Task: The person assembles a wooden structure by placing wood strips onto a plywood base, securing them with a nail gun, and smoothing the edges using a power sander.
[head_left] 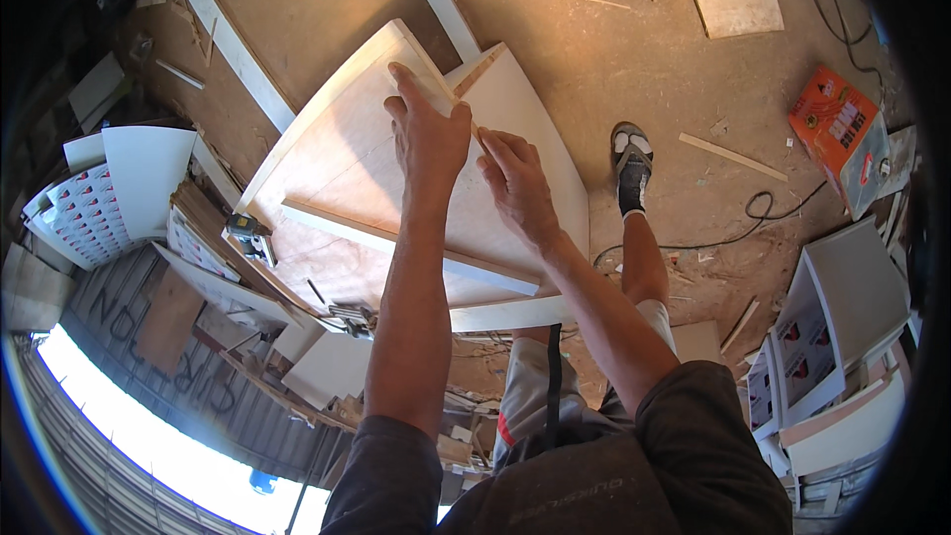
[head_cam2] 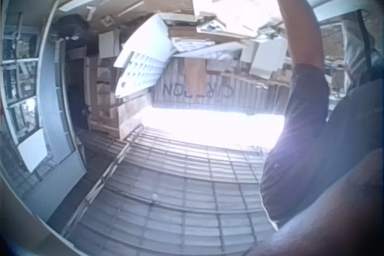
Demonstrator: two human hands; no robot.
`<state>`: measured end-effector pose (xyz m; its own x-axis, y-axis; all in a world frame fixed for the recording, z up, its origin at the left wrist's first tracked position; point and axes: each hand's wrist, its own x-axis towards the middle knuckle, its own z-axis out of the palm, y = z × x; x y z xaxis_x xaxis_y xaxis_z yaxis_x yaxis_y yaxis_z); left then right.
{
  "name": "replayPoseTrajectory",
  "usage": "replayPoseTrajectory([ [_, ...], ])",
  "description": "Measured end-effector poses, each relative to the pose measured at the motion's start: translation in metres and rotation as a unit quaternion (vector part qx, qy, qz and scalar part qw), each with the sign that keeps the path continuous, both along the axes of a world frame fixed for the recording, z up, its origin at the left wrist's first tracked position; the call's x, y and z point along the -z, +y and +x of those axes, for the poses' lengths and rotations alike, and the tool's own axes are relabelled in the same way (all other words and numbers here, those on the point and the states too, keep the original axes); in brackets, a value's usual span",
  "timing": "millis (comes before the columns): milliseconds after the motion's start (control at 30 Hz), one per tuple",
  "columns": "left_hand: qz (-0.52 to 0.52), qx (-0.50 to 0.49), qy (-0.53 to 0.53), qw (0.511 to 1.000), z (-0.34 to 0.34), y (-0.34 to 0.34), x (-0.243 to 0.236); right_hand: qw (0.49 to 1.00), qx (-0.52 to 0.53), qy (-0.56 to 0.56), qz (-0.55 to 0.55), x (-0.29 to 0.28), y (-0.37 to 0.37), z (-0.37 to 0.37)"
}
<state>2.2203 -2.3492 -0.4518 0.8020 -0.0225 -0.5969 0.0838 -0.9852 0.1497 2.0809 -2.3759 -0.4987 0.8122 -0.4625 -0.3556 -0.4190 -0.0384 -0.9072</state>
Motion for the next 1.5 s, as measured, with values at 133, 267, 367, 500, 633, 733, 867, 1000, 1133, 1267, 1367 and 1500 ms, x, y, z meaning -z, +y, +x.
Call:
replayPoseTrajectory([
  [133,-0.003,0.004,-0.002,1.0,0.002,0.004,0.0,0.999,-0.012,0.019,0.031,-0.005,-0.008,0.005],
  [267,-0.013,0.003,0.001,1.0,0.001,0.003,-0.002,0.999,-0.041,-0.008,0.024,0.004,-0.021,0.023],
  [367,-0.032,-0.002,0.02,0.999,0.003,0.012,0.0,0.997,-0.07,-0.017,0.039,0.014,-0.026,0.04],
  [500,-0.06,0.021,0.022,0.998,0.004,0.025,0.001,0.991,-0.112,-0.008,0.079,0.023,-0.031,0.046],
  [633,-0.087,0.009,0.05,0.995,0.008,0.038,0.0,0.984,-0.152,0.019,0.087,0.024,-0.033,0.051],
  [733,-0.106,0.022,0.007,0.994,0.004,0.046,0.008,0.983,-0.151,0.035,0.101,0.022,-0.033,0.052],
  [867,-0.062,0.118,-0.116,0.984,-0.003,0.06,0.025,0.981,-0.144,0.043,0.119,0.02,-0.03,0.052],
  [1000,-0.037,0.162,-0.266,0.95,-0.014,0.068,0.051,0.98,-0.161,0.054,0.107,0.017,-0.031,0.055],
  [1133,-0.112,0.161,-0.355,0.914,-0.013,0.074,0.07,0.98,-0.167,0.055,0.091,0.017,-0.029,0.055],
  [1267,-0.115,0.142,-0.332,0.926,-0.017,0.075,0.075,0.974,-0.155,0.073,0.146,0.014,-0.033,0.055],
  [1367,-0.111,0.14,-0.325,0.929,-0.016,0.074,0.075,0.971,-0.152,0.082,0.167,0.01,-0.035,0.057],
  [1500,-0.111,0.134,-0.315,0.933,-0.017,0.07,0.074,0.976,-0.166,0.065,0.124,0.015,-0.037,0.055],
])
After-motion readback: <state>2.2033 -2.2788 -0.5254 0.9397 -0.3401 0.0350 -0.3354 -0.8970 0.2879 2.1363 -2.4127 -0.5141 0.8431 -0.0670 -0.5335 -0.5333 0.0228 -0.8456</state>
